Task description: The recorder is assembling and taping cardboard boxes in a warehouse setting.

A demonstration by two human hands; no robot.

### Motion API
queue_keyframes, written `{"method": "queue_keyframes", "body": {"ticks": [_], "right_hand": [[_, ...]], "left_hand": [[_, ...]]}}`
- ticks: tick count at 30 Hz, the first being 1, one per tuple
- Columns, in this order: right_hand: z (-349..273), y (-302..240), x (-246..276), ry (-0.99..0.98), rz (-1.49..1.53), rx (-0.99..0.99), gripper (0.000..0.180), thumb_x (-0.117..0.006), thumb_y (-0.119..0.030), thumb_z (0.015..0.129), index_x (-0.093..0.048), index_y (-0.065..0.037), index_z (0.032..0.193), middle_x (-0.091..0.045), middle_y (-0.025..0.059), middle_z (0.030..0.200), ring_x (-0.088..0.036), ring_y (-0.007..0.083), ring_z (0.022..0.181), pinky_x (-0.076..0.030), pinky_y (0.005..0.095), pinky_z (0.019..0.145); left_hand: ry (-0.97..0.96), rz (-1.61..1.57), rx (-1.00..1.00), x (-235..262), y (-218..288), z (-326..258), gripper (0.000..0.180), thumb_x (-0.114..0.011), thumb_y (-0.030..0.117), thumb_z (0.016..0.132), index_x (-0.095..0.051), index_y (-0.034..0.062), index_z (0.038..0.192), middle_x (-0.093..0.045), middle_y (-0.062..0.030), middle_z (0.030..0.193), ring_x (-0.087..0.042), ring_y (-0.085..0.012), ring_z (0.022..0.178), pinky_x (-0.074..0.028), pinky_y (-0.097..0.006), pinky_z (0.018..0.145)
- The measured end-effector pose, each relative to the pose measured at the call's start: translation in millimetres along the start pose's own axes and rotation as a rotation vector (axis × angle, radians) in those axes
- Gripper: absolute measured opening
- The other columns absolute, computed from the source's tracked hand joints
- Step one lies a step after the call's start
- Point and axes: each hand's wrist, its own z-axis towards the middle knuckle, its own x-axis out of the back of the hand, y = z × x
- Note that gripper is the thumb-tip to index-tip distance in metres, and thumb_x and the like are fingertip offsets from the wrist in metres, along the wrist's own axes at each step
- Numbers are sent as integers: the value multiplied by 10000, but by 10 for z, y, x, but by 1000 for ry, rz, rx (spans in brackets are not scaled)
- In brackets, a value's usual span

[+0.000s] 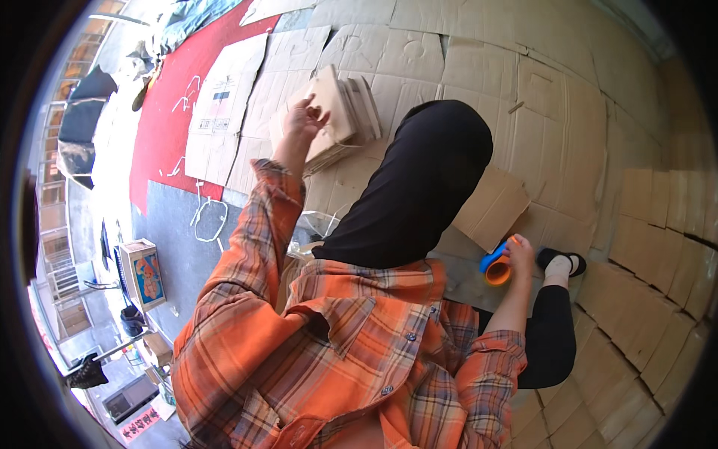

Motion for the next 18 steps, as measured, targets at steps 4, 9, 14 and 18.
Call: {"method": "queue_keyframes", "body": {"ticks": [4, 9, 14, 18], "right_hand": [[33, -117, -140, -64, -35, -23, 463, -577, -245, 863, -488, -70, 1282, -646, 42, 922, -621, 114, 691, -438, 221, 477], [45, -91, -86, -42, -47, -89, 431, -571, -234, 886, -491, -78, 1279, -641, 39, 908, -620, 125, 687, -440, 243, 496], [75, -152, -181, -87, -34, -78, 424, -591, -238, 878, -502, -91, 1265, -651, 54, 925, -635, 139, 703, -446, 253, 504], [29, -176, -156, -74, -49, -96, 407, -570, -249, 895, -502, -92, 1264, -643, 39, 932, -627, 135, 720, -445, 257, 534]], "left_hand": [[55, 131, 100, 25, -383, 167, 96, -575, 126, 856, -587, 58, 923, -523, -55, 712, -563, -205, 699, -480, -412, 656], [-85, 404, 0, 100, -718, -123, 230, -575, 63, 800, -628, 7, 1018, -618, -70, 755, -598, -191, 641, -511, -351, 599], [149, 936, -514, 929, -547, -29, 387, -620, 130, 786, -593, -28, 1138, -663, -117, 914, -630, -215, 791, -508, -316, 673], [456, 1161, -522, 1335, -362, -115, 365, -660, 212, 726, -663, 28, 1041, -663, -174, 987, -631, -328, 941, -502, -374, 820]]}}
